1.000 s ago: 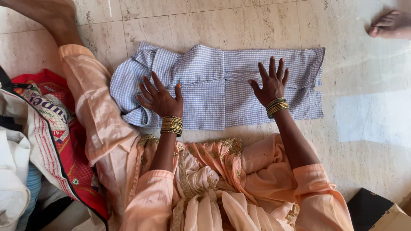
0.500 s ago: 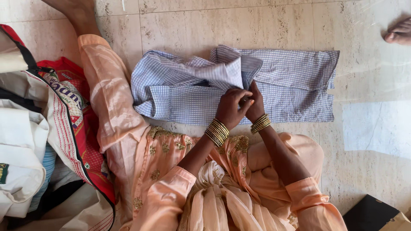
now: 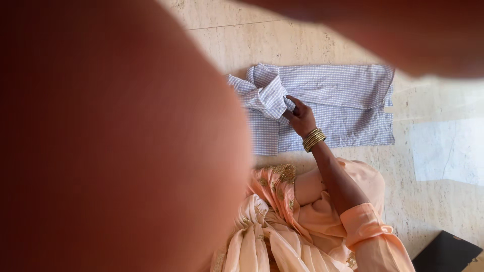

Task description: The person sits on the floor and folds a blue and white checkered shirt by hand. They smooth the fabric, fold the sleeves and sides inward, and then fold the shirt into a compact rectangular shape.

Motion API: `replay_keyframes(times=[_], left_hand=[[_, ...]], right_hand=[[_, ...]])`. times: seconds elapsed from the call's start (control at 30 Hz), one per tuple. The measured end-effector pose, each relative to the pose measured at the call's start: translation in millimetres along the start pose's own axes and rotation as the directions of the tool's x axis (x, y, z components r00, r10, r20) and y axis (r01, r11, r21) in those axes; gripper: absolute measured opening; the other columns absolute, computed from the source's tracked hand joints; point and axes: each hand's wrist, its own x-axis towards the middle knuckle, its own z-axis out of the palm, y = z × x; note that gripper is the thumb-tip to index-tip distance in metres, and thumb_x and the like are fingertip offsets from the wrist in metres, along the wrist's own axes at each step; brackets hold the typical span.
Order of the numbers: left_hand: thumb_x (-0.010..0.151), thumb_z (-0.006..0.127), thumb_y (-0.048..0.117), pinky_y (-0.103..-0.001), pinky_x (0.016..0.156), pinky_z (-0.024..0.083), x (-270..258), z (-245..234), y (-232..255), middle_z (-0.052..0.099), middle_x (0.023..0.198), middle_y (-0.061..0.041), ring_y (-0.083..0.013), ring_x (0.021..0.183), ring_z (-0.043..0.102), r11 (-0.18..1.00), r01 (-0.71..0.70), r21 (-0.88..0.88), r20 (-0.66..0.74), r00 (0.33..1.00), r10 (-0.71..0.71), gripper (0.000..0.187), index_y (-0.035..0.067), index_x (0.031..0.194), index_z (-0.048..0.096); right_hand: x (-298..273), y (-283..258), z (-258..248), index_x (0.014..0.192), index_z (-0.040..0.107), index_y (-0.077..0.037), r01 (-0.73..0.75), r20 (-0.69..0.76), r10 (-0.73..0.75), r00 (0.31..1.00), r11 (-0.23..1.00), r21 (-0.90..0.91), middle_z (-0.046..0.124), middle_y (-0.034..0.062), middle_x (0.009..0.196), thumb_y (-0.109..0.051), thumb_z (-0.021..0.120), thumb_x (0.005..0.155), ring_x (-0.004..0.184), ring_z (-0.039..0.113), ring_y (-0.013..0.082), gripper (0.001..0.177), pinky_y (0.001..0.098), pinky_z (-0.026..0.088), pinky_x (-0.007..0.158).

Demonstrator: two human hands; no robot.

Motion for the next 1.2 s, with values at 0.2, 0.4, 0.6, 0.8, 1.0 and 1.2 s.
replay_keyframes(times=[0.2, 0.4, 0.6, 0.8, 1.0, 1.2], left_hand=[[0.094, 0.071, 0.021, -0.041, 0.101, 0.054, 62, 17, -18, 0.076, 0.114, -0.010, -0.0281, 0.111, 0.072, 0.913, 0.125, -0.389, -0.130, 0.973, -0.188, 0.012, 0.012, 0.102, 0.072], [0.100, 0.071, 0.027, -0.047, 0.108, 0.046, 59, -31, -47, 0.063, 0.133, -0.022, -0.0385, 0.124, 0.058, 0.960, -0.032, -0.279, -0.353, 0.933, -0.072, 0.041, 0.003, 0.130, 0.059], [0.086, 0.079, 0.038, -0.054, 0.110, 0.038, -49, -40, -63, 0.048, 0.143, -0.034, -0.0475, 0.131, 0.045, 0.996, 0.019, 0.083, 0.056, 0.998, -0.024, 0.071, -0.002, 0.138, 0.051], [0.092, 0.073, 0.030, -0.049, 0.095, 0.047, -90, -32, -83, 0.060, 0.125, -0.025, -0.0391, 0.110, 0.058, 0.995, 0.084, 0.051, 0.104, 0.991, -0.089, 0.047, 0.001, 0.125, 0.057], [0.097, 0.067, 0.021, -0.044, 0.079, 0.056, -80, -47, -23, 0.073, 0.106, -0.016, -0.0308, 0.089, 0.071, 0.997, 0.076, -0.018, 0.038, 0.996, -0.075, 0.023, 0.005, 0.112, 0.063], [0.098, 0.065, 0.037, -0.035, 0.079, 0.064, -124, -38, 84, 0.077, 0.103, -0.007, -0.0208, 0.087, 0.077, 0.892, 0.088, -0.443, 0.400, 0.910, 0.109, 0.028, 0.010, 0.107, 0.067]], right_hand=[[18, 21, -67, 0.133, 0.069, -0.004, 0.383, -0.376, -0.411, 0.831, 0.912, -0.150, 0.074, -0.0055, 0.099, 0.004, 0.065, 0.100, 0.088, 0.065, 0.0008, 0.034, 0.0190, 0.054, 0.079], [37, 71, -179, 0.144, 0.056, 0.001, 0.364, -0.791, -0.352, 0.500, 0.914, -0.178, 0.059, 0.0175, 0.137, 0.012, 0.064, 0.094, 0.122, 0.055, 0.0235, 0.052, 0.0350, 0.046, 0.104], [10, 50, -159, 0.143, 0.054, -0.001, 0.183, -0.705, -0.323, 0.631, 0.946, -0.269, 0.055, 0.0208, 0.149, -0.009, 0.073, 0.096, 0.141, 0.049, 0.0329, 0.051, 0.0456, 0.038, 0.120], [-18, -6, -80, 0.135, 0.066, -0.008, 0.084, -0.407, -0.411, 0.816, 0.781, -0.619, 0.065, 0.0165, 0.141, -0.024, 0.075, 0.096, 0.135, 0.050, 0.0392, 0.043, 0.0538, 0.037, 0.113], [-60, -59, 8, 0.139, 0.059, -0.006, 0.326, 0.001, -0.366, 0.931, 0.827, -0.458, 0.062, 0.0194, 0.141, -0.029, 0.078, 0.091, 0.130, 0.058, 0.0368, 0.057, 0.0516, 0.050, 0.108], [-93, -29, 74, 0.143, 0.041, -0.010, 0.110, 0.415, -0.233, 0.880, 0.948, 0.298, 0.063, 0.0103, 0.129, -0.015, 0.078, 0.088, 0.119, 0.066, 0.0241, 0.067, 0.0425, 0.058, 0.101]])
